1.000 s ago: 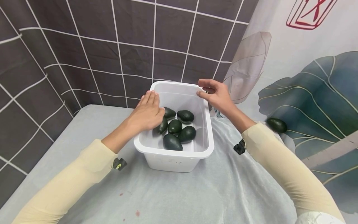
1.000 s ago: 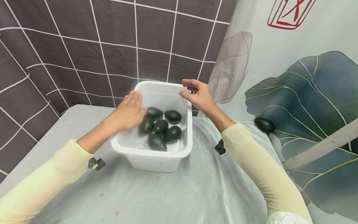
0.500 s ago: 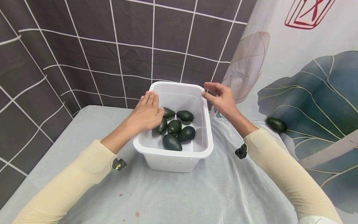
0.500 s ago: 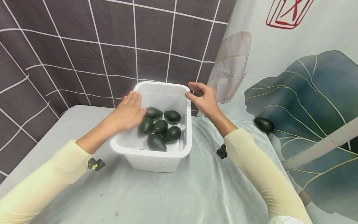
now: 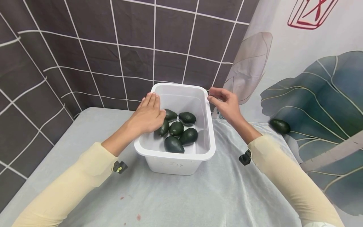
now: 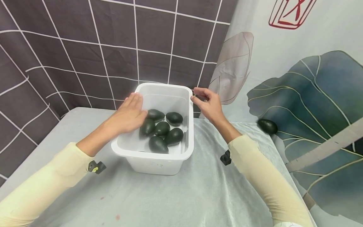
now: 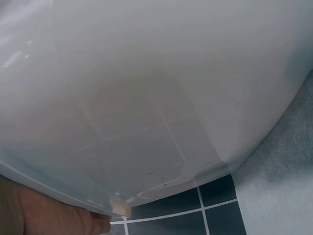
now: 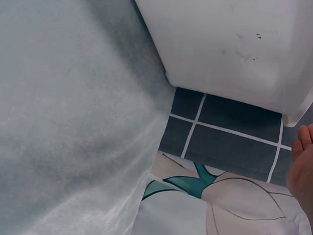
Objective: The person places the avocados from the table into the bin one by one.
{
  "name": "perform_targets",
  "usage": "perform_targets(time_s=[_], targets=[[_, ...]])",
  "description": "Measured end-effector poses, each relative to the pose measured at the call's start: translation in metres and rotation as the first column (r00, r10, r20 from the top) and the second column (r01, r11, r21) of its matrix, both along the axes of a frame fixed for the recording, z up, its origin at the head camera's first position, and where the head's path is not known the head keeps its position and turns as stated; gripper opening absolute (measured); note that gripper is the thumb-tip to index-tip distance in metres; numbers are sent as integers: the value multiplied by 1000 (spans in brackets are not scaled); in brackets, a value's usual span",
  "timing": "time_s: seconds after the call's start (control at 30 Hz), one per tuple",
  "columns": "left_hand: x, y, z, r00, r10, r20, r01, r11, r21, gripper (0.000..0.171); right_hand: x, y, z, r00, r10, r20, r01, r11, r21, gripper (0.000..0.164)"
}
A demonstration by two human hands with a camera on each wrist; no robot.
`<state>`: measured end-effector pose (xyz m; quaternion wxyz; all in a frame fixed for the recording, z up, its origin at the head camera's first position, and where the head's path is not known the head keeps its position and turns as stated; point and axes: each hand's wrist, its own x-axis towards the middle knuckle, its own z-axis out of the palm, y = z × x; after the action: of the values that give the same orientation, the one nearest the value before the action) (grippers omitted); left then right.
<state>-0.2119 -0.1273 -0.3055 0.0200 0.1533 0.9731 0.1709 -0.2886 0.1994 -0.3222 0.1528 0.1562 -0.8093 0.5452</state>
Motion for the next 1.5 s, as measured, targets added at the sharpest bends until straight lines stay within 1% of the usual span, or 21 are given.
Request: perform_targets(time_s=[0.17,0.3,0.43,0.83,1.2,1.5], targets=[[1,0,0,1000,2,-2,-2,1000,0,79,2,2,-2,1000,-1,12,2,1000,-28,35],[1,0,0,1000,2,-2,-2,1000,-2,79,4,5,-5,1000,-13,20,13,1000,-10,36],[2,0,1,1000,1,3,-1,1000,-2,79,6,7,-8,1000,-18,12,19,1000,-16,36],[1,1,0,1000,-2,-3,2,1000,-1,79,8,13,-18,999,-32,-11,31,996,-80,32],[1,0,0,1000,3,0,-3,1000,-3,79,9,17,-28,999,-51,-5,51,996,-72,33],[1,0,0,1000,4,7,-4,1000,1,79,11,22,-32,997,-72,6,72,992,-101,34]])
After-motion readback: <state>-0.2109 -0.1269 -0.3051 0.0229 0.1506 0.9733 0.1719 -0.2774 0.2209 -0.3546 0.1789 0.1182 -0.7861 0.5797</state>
